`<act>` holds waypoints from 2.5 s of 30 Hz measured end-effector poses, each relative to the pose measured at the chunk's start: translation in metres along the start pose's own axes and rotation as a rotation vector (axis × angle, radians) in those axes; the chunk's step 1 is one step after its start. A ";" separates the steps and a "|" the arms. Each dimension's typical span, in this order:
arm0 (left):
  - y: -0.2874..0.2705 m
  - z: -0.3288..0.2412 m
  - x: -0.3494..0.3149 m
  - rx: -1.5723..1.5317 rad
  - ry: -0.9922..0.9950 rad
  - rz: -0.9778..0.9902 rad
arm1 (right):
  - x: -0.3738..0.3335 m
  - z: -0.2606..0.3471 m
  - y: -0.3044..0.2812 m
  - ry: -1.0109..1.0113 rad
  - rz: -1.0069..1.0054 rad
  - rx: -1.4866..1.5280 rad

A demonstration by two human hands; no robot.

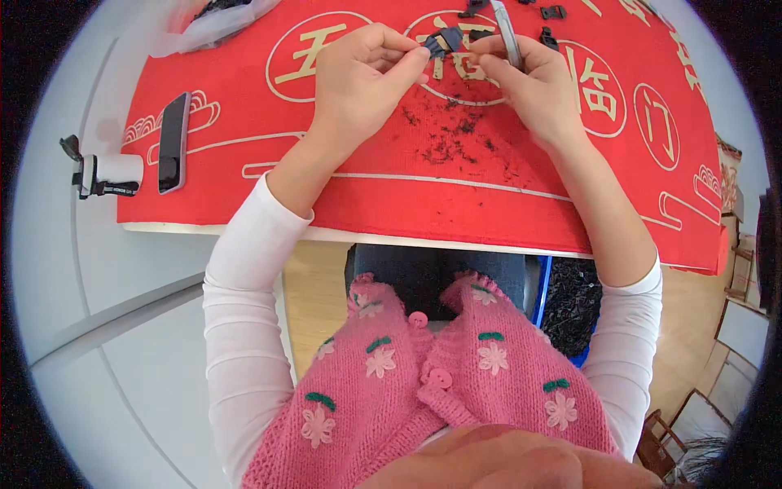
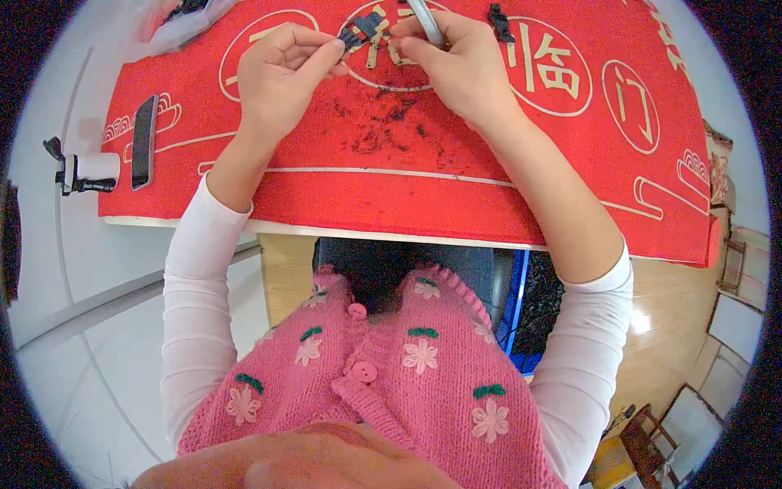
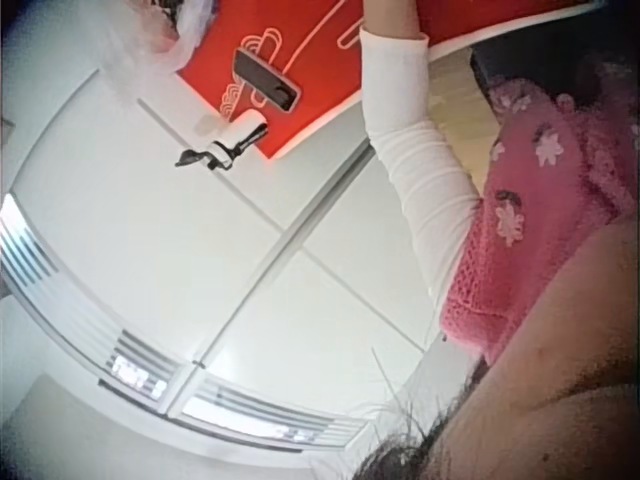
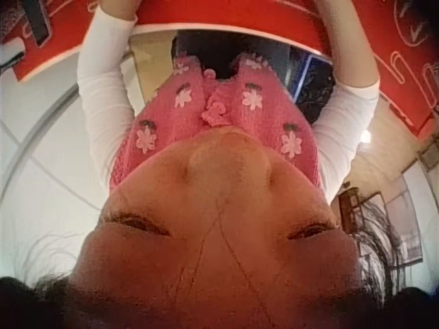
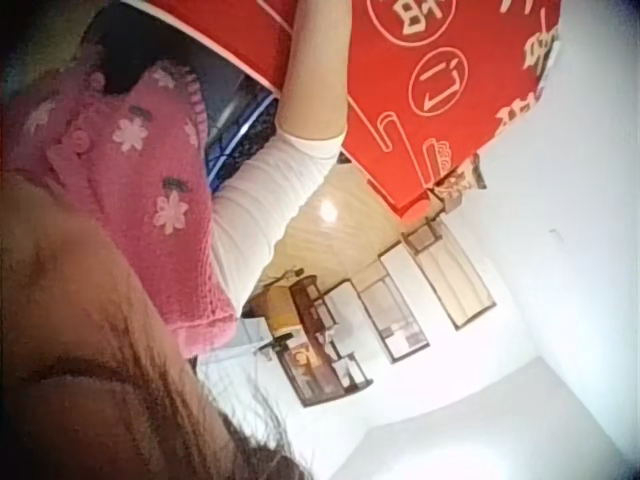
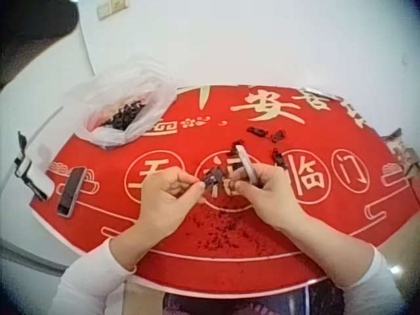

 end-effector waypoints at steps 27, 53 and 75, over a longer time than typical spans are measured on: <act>0.012 0.033 0.005 -0.389 -0.601 0.281 | 0.006 -0.020 -0.012 -0.036 0.233 -0.191; 0.013 0.047 -0.002 -0.395 -0.744 0.329 | -0.003 -0.031 0.012 -0.128 0.274 -0.904; 0.012 0.070 -0.001 -0.306 -0.640 0.228 | -0.003 -0.031 0.017 -0.141 0.338 -0.994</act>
Point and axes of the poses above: each hand's wrist, its own x-axis towards the middle knuckle, its own y-axis out of the palm, z = x × y, the point moved 5 cm from there along x, towards the middle knuckle, and after that the axes turned 10 degrees about x, right-handed, at the moved point
